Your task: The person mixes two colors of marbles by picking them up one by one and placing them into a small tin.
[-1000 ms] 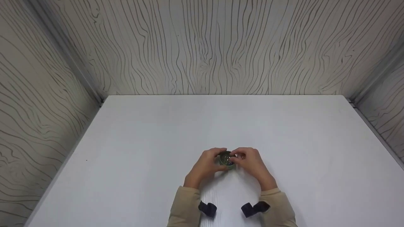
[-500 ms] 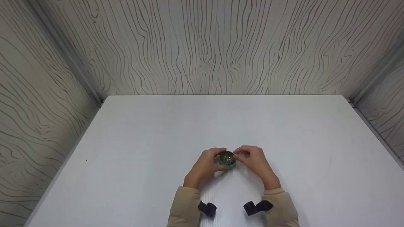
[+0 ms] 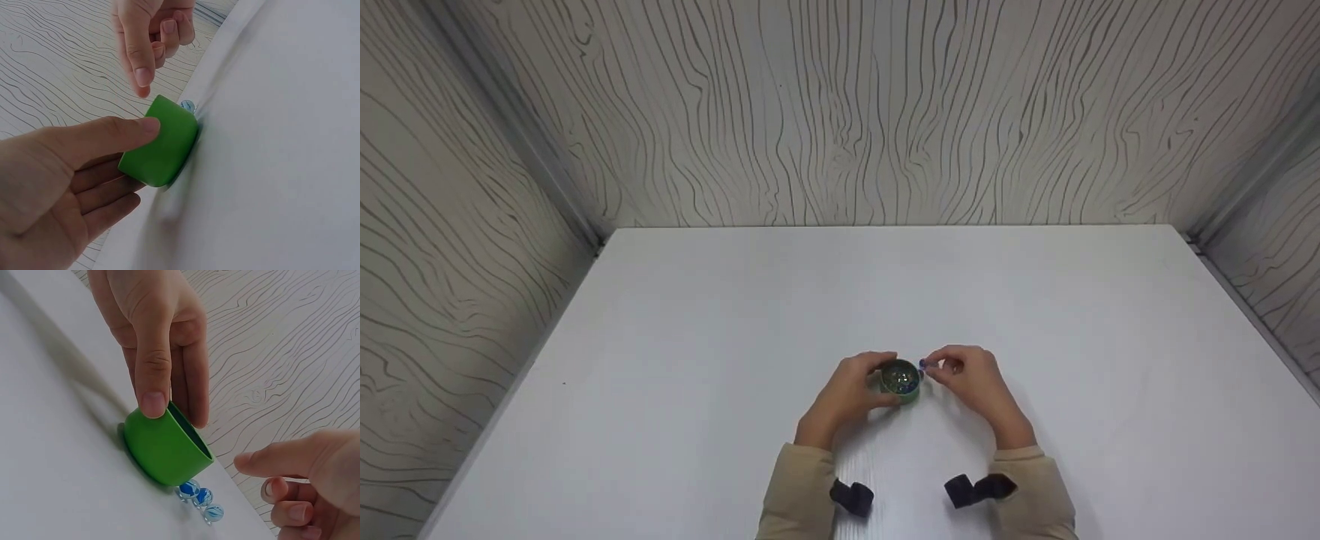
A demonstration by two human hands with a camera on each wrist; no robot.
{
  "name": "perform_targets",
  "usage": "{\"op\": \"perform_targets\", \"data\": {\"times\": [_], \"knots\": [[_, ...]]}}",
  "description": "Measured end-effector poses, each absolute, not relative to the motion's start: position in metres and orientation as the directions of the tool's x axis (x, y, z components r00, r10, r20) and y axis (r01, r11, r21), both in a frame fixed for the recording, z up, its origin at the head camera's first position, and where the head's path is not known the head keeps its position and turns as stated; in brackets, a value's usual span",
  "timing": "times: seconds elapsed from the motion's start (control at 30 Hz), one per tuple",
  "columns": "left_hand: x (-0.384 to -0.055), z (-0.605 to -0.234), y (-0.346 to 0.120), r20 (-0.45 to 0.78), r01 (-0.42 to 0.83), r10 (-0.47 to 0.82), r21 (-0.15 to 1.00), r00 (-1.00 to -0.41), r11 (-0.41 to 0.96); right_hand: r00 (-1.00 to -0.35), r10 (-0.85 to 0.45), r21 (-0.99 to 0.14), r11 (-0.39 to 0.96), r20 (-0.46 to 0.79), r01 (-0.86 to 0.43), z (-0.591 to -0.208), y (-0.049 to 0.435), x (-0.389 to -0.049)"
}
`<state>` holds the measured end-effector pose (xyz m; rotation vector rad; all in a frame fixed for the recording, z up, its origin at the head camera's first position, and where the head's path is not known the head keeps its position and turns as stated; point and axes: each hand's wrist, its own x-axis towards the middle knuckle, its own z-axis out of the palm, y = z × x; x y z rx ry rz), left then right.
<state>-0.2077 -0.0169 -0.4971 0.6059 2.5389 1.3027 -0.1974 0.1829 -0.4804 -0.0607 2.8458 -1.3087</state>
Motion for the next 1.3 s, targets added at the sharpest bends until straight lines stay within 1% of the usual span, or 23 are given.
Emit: {"op": "perform_targets", "data": {"times": [0.23, 0.7, 1.03, 1.3], "knots": [[-0.208, -0.497, -0.016, -0.011, 0.255, 0.459, 0.819, -0.888, 0.514, -0.999, -0.041, -0.755, 0.655, -0.03, -0.004, -0.482, 0.184, -0.199], [-0.208, -0.498, -0.017, -0.016, 0.249, 0.45, 0.815, -0.893, 0.523, -0.994, -0.086, -0.768, 0.641, -0.061, -0.008, -0.492, 0.184, -0.201], [-0.208, -0.499, -0.017, -0.012, 0.246, 0.444, 0.82, -0.896, 0.517, -0.994, -0.086, -0.761, 0.649, -0.071, -0.002, -0.498, 0.181, -0.202], [-0.208, -0.498, -0.016, -0.012, 0.249, 0.448, 0.817, -0.894, 0.52, -0.994, -0.1, -0.748, 0.663, -0.045, -0.032, -0.5, 0.181, -0.202]]}}
